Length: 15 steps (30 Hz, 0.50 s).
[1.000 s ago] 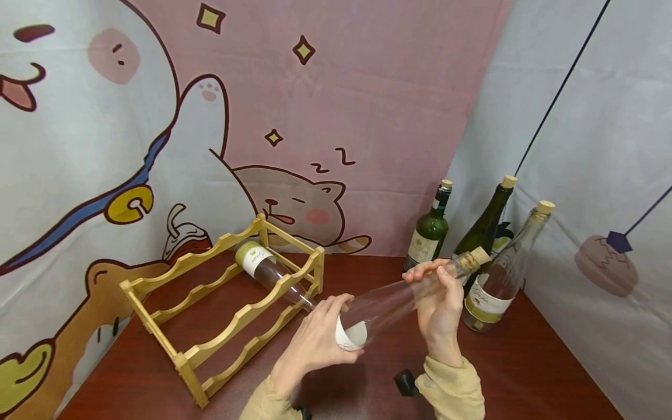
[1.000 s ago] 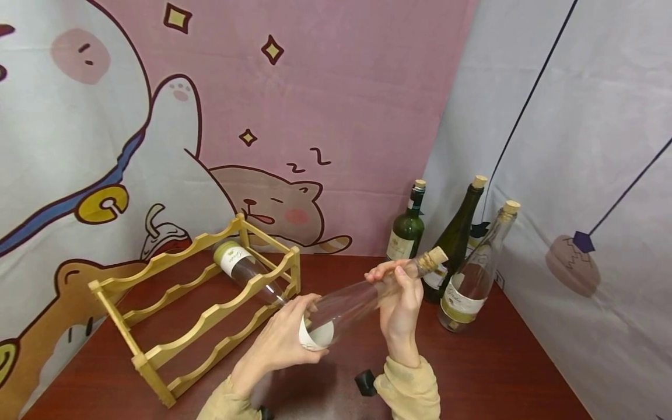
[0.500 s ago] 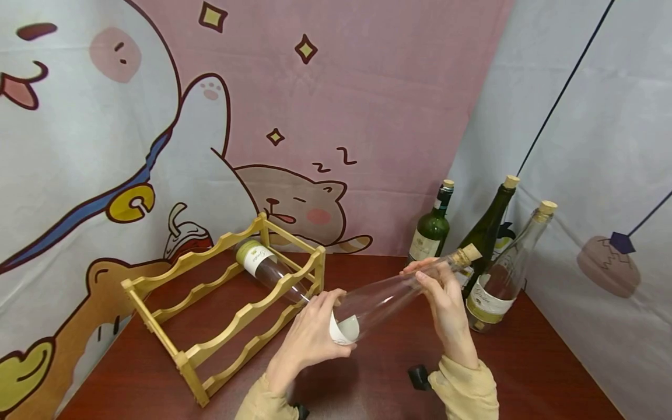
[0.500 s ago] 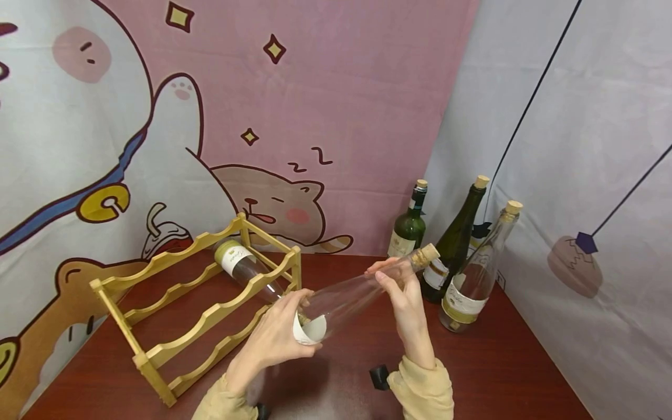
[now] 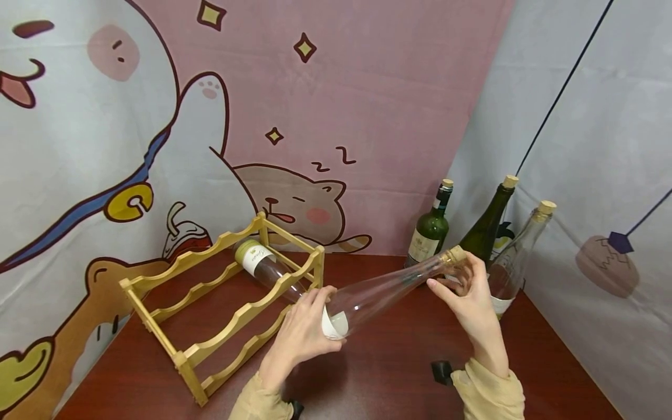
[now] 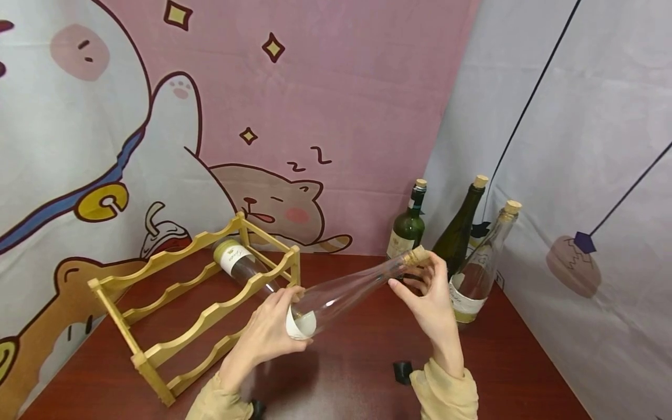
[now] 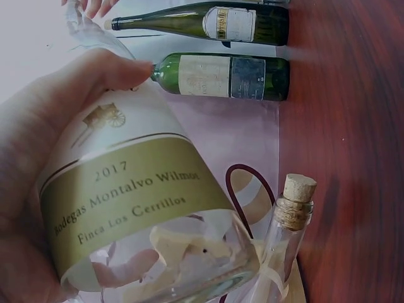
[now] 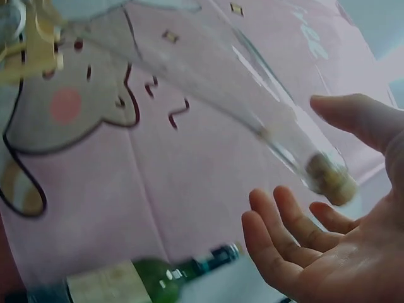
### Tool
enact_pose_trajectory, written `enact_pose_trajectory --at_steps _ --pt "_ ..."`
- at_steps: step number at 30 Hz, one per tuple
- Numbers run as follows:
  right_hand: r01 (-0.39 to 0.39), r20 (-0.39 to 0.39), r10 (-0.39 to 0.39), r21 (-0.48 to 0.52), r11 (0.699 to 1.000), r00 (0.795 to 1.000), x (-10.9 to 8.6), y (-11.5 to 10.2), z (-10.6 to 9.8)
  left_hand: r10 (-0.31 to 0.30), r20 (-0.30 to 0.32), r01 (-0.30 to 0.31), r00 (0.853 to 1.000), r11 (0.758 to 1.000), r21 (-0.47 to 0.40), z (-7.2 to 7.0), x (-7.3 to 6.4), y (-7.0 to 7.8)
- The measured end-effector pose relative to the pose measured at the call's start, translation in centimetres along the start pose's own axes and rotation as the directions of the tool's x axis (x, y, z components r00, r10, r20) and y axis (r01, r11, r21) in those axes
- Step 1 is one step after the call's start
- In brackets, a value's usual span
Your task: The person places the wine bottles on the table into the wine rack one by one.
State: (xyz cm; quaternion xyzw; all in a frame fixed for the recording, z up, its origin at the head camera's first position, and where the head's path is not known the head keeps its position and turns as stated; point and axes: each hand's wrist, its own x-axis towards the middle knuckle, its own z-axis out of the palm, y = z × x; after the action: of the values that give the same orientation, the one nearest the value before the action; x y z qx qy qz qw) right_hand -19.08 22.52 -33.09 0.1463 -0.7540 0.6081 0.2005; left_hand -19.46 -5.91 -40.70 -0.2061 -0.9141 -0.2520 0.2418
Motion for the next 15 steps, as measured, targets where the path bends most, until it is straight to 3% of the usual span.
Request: enact_pose_trajectory --at_steps 3,7,10,13,15 --pt "-0.012 -0.040 0.004 -0.199 0.980 0.999 -0.11 -0.05 -0.51 -0.005 0.003 0.005 1.000 1.000 0.006 -0.06 -0.03 -0.05" --pt "0.014 -0.087 -0.053 -0.395 0.919 0.995 -0.18 -0.13 -0.57 -0.009 0.011 0.009 1.000 1.000 0.014 -0.07 -0.05 -0.07" --pt "0.086 -0.107 -0.163 -0.513 0.854 0.981 -0.11 -0.17 -0.29 -0.005 0.020 0.004 1.000 1.000 0.027 -0.01 -0.03 -0.06" --pt "0.184 -0.098 -0.302 -0.606 0.774 0.948 0.07 0.10 -0.09 0.003 0.028 -0.004 1.000 0.999 0.042 0.09 0.00 -0.05" --pt "0.223 -0.074 -0.355 -0.655 0.722 0.932 0.10 0.34 -0.04 0.007 0.029 -0.008 1.000 0.999 0.053 0.13 -0.01 -0.06"
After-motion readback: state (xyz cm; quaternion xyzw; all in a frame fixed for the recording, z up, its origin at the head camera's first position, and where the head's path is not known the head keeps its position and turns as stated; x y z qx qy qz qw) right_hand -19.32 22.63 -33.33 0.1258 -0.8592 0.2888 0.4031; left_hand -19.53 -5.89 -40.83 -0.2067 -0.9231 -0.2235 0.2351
